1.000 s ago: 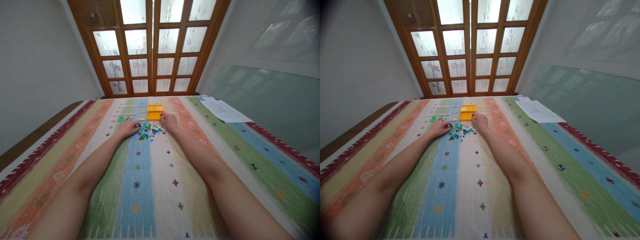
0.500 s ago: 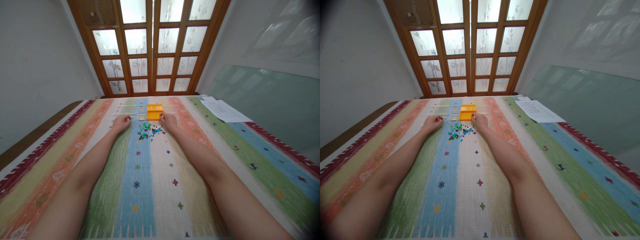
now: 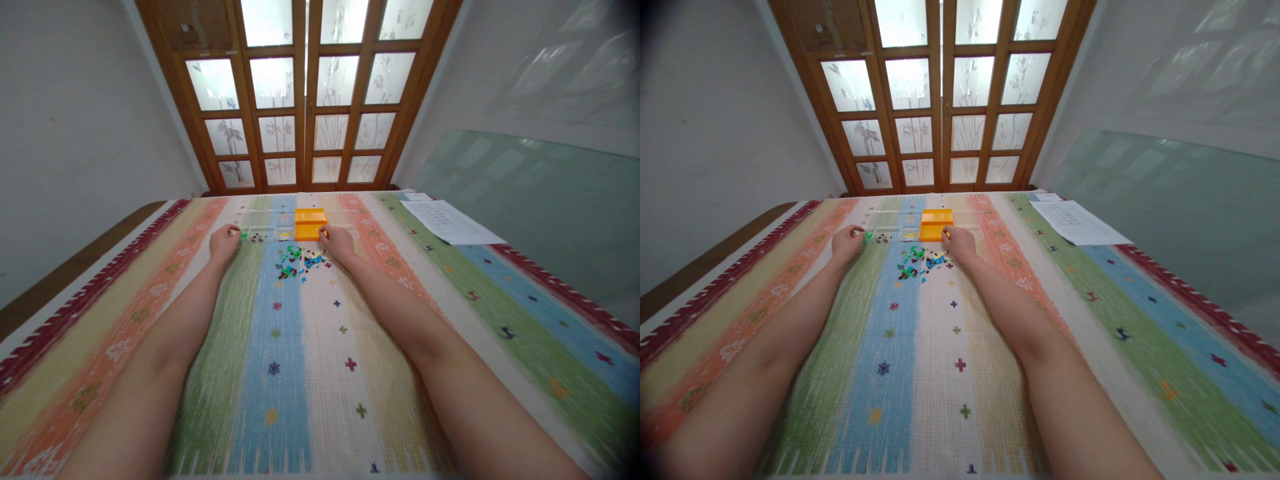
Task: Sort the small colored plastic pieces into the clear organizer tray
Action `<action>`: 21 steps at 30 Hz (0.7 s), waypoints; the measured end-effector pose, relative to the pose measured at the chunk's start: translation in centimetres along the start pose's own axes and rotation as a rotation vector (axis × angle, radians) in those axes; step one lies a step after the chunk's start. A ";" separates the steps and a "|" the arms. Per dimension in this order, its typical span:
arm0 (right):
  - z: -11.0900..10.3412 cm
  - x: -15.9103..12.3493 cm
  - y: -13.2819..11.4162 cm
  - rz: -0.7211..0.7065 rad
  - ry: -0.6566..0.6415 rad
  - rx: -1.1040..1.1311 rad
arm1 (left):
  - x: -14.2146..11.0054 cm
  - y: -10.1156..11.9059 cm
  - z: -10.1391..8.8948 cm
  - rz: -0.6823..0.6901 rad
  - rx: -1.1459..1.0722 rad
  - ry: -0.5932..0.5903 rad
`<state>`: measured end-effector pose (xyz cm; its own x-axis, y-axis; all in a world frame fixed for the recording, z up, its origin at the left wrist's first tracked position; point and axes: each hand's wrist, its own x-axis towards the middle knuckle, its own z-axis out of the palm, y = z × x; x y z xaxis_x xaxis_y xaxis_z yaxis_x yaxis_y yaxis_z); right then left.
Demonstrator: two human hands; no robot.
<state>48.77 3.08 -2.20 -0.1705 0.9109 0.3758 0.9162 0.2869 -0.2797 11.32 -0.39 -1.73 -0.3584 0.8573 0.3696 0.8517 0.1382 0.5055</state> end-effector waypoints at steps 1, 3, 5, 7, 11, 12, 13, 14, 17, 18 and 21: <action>0.0 0.0 0.0 -0.004 0.003 0.000 | 0.0 -0.2 0.0 -0.010 -0.004 0.014; 0.0 0.0 0.0 -0.009 0.005 -0.002 | 0.0 -0.5 -0.1 -0.022 -0.013 0.033; 0.1 0.0 0.0 -0.007 -0.001 -0.007 | 0.0 -0.5 -0.1 -0.028 -0.016 0.033; 0.2 0.1 0.1 -0.005 -0.005 -0.011 | 0.1 -0.4 -0.1 -0.019 -0.017 0.013; 0.3 0.1 0.2 -0.018 0.004 -0.010 | 0.0 0.2 0.1 0.089 -0.027 -0.075; 0.3 0.1 0.2 -0.022 0.006 -0.008 | -0.1 0.4 0.3 0.133 -0.027 -0.104; 0.3 0.1 0.2 -0.024 0.007 -0.008 | -0.2 0.6 0.4 0.179 -0.026 -0.132; 0.3 0.0 0.2 -0.026 0.007 -0.008 | -0.3 0.9 0.6 0.225 -0.024 -0.158; 0.2 0.0 0.1 -0.029 -0.002 -0.005 | -1.0 1.9 1.2 0.348 -0.013 -0.224; 0.1 0.0 0.1 -0.026 -0.007 -0.004 | -1.3 2.3 1.3 0.384 -0.006 -0.247; 0.0 0.0 0.0 -0.014 -0.018 -0.006 | -2.1 3.5 1.4 0.482 0.016 -0.337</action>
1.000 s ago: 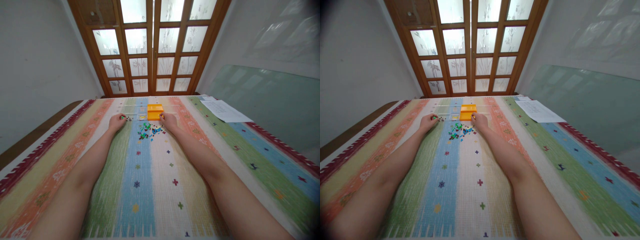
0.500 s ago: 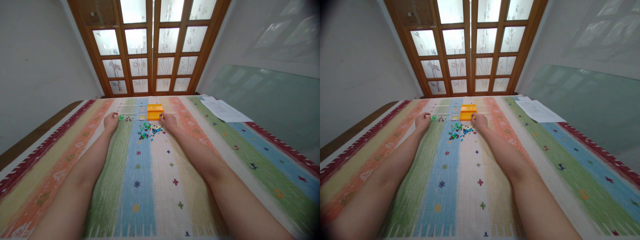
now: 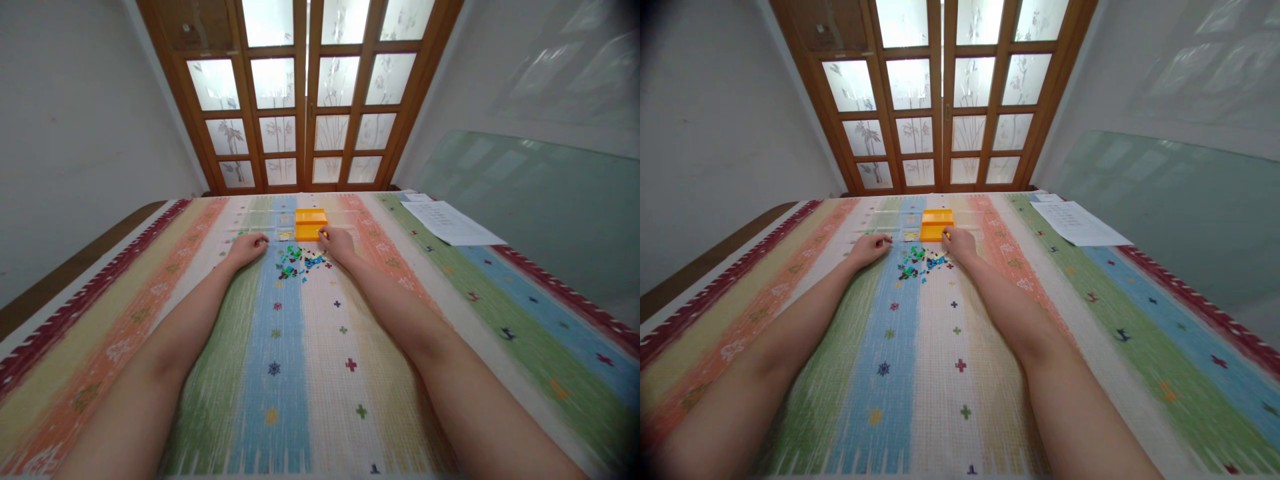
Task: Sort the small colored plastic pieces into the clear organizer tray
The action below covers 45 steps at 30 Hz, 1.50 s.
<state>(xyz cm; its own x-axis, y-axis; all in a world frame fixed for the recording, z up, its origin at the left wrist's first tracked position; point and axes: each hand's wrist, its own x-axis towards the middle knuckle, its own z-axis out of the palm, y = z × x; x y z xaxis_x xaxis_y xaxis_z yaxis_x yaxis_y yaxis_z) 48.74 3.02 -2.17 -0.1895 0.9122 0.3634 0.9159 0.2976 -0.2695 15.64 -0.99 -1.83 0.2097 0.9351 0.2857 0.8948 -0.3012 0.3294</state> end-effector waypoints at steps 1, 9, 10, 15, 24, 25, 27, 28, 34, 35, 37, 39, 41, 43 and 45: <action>0.0 0.0 0.0 0.001 0.001 -0.001 | 0.0 0.5 0.0 0.030 0.003 -0.033; 0.0 -0.1 0.1 -0.021 0.019 -0.008 | -0.4 3.2 -0.2 0.185 0.003 -0.192; 0.0 -0.1 0.1 -0.024 0.021 -0.008 | -0.5 3.4 -0.2 0.193 0.007 -0.197; -0.1 -0.1 0.0 -0.012 0.007 -0.013 | -0.5 4.3 0.2 0.200 0.042 -0.211; 0.3 0.1 0.2 -0.034 0.020 -0.019 | -0.5 4.7 0.4 0.201 0.063 -0.201; 0.3 0.1 0.2 -0.037 0.022 -0.019 | -0.5 4.7 0.4 0.202 0.065 -0.200; 0.4 0.1 0.3 -0.043 0.024 -0.018 | -0.5 4.8 0.4 0.208 0.068 -0.200; 0.4 0.1 0.3 -0.045 0.023 -0.018 | -0.5 4.8 0.4 0.210 0.069 -0.200; 0.4 0.0 0.3 -0.041 0.008 -0.018 | -0.4 4.2 0.4 0.188 0.073 -0.191; 0.4 0.0 0.3 -0.041 0.006 -0.017 | -0.4 4.0 0.5 0.183 0.072 -0.183; 0.5 0.1 0.3 -0.039 0.003 -0.015 | -0.3 3.3 0.5 0.167 0.069 -0.159; 0.5 0.1 0.3 -0.035 0.001 -0.016 | -0.2 2.5 0.5 0.141 0.071 -0.126; 0.5 0.1 0.3 -0.032 -0.004 -0.016 | 0.0 1.7 0.5 0.104 0.072 -0.084; 0.4 0.1 0.2 -0.030 -0.007 -0.013 | 0.1 1.0 0.5 0.064 0.065 -0.038; 0.3 0.1 0.2 -0.029 -0.009 -0.012 | 0.2 0.2 0.3 0.015 0.052 0.011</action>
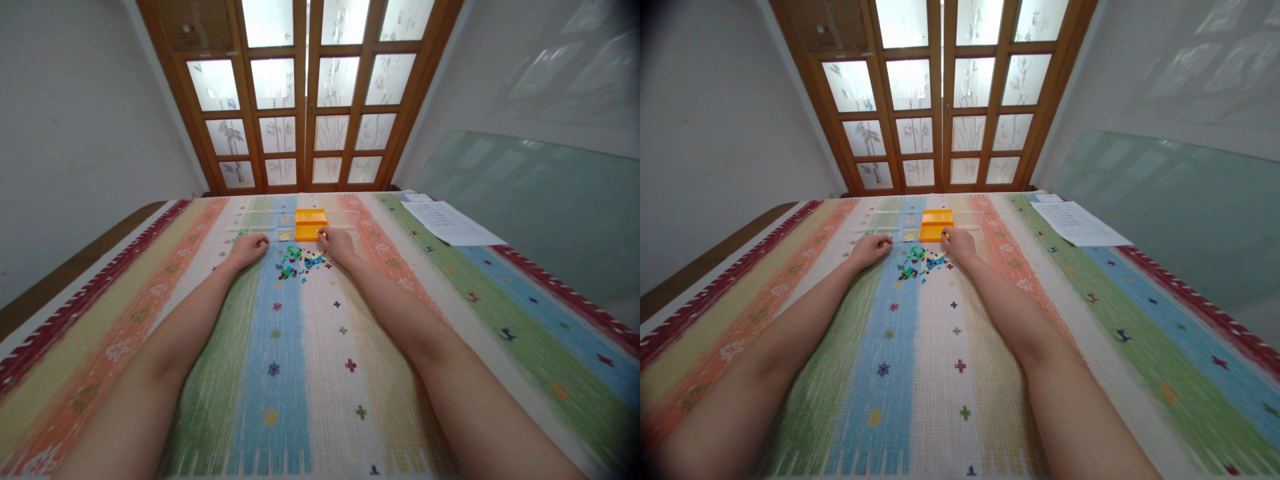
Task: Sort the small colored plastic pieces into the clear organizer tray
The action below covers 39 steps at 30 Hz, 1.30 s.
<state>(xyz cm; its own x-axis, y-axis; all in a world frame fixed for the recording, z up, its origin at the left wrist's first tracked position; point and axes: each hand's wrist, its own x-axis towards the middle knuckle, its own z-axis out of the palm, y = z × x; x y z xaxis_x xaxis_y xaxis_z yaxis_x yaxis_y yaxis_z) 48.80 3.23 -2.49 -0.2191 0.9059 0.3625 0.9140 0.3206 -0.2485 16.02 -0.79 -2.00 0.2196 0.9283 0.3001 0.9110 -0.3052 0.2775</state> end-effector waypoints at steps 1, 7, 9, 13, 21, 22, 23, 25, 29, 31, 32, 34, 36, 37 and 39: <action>-0.1 0.0 0.0 0.001 -0.001 0.000 | 0.0 -0.4 -0.1 -0.030 -0.004 0.025; -0.3 -0.2 -0.2 -0.002 0.000 -0.005 | 0.1 -2.6 -0.8 -0.245 -0.011 0.175; -0.4 -0.2 -0.2 0.003 -0.005 -0.008 | 0.1 -3.3 -1.1 -0.303 -0.014 0.232; -0.5 -0.2 -0.4 0.007 -0.017 -0.008 | -0.1 -4.4 -1.6 -0.438 -0.027 0.326; -0.4 -0.2 -0.4 0.001 -0.021 -0.010 | -0.8 -5.8 -1.9 -0.539 -0.051 0.429; -0.4 -0.2 -0.4 0.003 -0.023 -0.009 | -0.8 -6.0 -1.9 -0.542 -0.053 0.433; -0.5 -0.2 -0.4 0.006 -0.027 -0.008 | -0.8 -6.2 -1.9 -0.545 -0.057 0.436; -0.5 -0.2 -0.4 0.013 -0.038 -0.006 | -0.8 -6.4 -1.8 -0.551 -0.064 0.442; -0.4 -0.1 -0.4 0.008 -0.034 -0.005 | -0.8 -6.5 -1.7 -0.552 -0.065 0.449; -0.4 -0.1 -0.3 0.008 -0.029 -0.007 | -0.9 -6.5 -1.8 -0.547 -0.066 0.441; -0.4 -0.2 -0.4 0.009 -0.029 -0.007 | -0.9 -6.4 -1.8 -0.548 -0.067 0.436; -0.4 -0.2 -0.4 0.011 -0.032 -0.008 | -0.9 -6.2 -1.9 -0.556 -0.065 0.422; -0.5 -0.2 -0.4 0.011 -0.035 -0.009 | -0.9 -6.1 -2.1 -0.561 -0.061 0.412; -0.5 -0.2 -0.4 0.011 -0.036 -0.009 | -1.0 -6.0 -2.1 -0.562 -0.059 0.409; -0.5 -0.1 -0.4 0.011 -0.037 -0.010 | -1.0 -6.0 -2.2 -0.563 -0.056 0.407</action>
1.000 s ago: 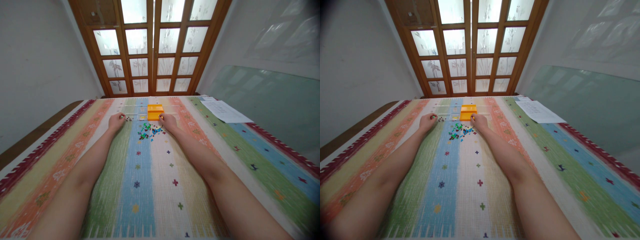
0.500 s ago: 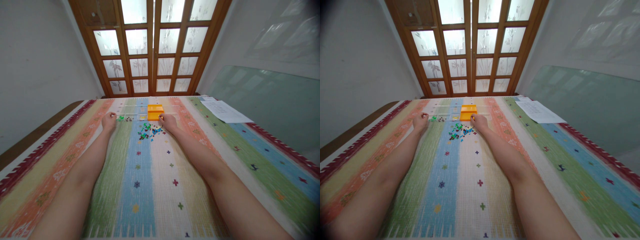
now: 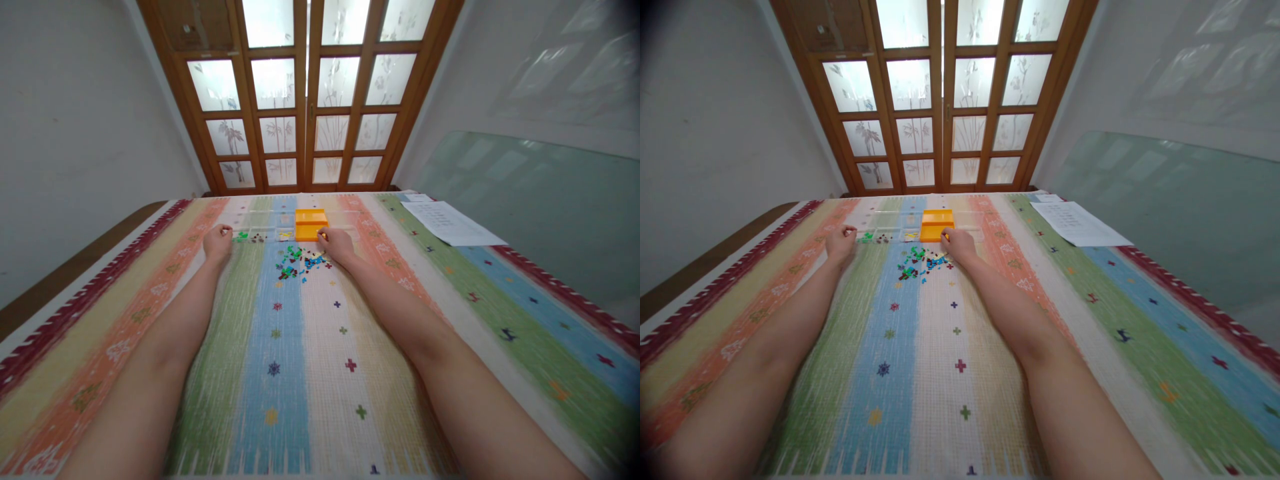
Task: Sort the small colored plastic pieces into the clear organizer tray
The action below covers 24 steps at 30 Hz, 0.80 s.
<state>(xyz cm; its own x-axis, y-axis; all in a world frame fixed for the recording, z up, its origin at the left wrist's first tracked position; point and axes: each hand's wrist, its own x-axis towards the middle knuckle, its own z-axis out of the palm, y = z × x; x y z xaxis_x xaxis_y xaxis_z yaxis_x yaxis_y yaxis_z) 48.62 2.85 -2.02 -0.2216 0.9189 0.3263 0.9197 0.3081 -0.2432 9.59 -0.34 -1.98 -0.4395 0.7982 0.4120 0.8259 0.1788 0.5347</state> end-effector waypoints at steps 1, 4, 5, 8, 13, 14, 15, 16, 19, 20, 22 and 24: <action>0.0 0.0 0.0 -0.001 0.000 0.000 | 0.0 -0.1 0.0 -0.001 -0.001 0.001; 0.1 0.1 0.1 -0.006 0.000 0.000 | 0.1 -0.3 0.2 -0.003 -0.013 0.006; 0.2 0.1 0.1 -0.008 0.001 -0.001 | 0.1 -0.4 0.3 -0.003 -0.017 0.008; 0.3 0.1 0.2 -0.020 0.009 -0.004 | 0.2 -0.6 0.4 -0.006 -0.019 0.011; 0.2 0.0 0.1 -0.020 0.006 -0.007 | 0.2 -0.6 0.4 -0.016 -0.001 0.008; 0.1 0.0 0.1 -0.016 0.002 -0.006 | 0.3 -0.6 0.4 -0.017 0.003 0.009; 0.1 -0.1 0.0 -0.013 0.000 -0.004 | 0.3 -0.6 0.4 -0.019 0.007 0.011; 0.0 -0.1 0.0 -0.013 0.000 -0.003 | 0.3 -0.6 0.4 -0.021 0.011 0.015; 0.0 -0.1 0.0 -0.015 0.004 -0.004 | 0.3 -0.6 0.3 -0.031 0.019 0.020; 0.0 -0.1 0.0 -0.014 0.003 -0.007 | 0.3 -0.5 0.3 -0.036 0.020 0.018; 0.0 -0.1 0.0 -0.011 -0.004 -0.012 | 0.2 -0.4 0.2 -0.042 0.013 0.013; 0.0 -0.1 0.0 -0.010 -0.011 -0.014 | 0.1 -0.2 0.1 -0.038 0.001 0.005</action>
<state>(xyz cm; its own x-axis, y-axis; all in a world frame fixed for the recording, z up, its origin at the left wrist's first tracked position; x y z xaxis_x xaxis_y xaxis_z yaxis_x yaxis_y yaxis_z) 48.63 2.79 -2.03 -0.2337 0.9185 0.3189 0.9219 0.3136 -0.2277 9.45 -0.25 -2.15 -0.4728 0.7877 0.3951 0.8087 0.2098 0.5496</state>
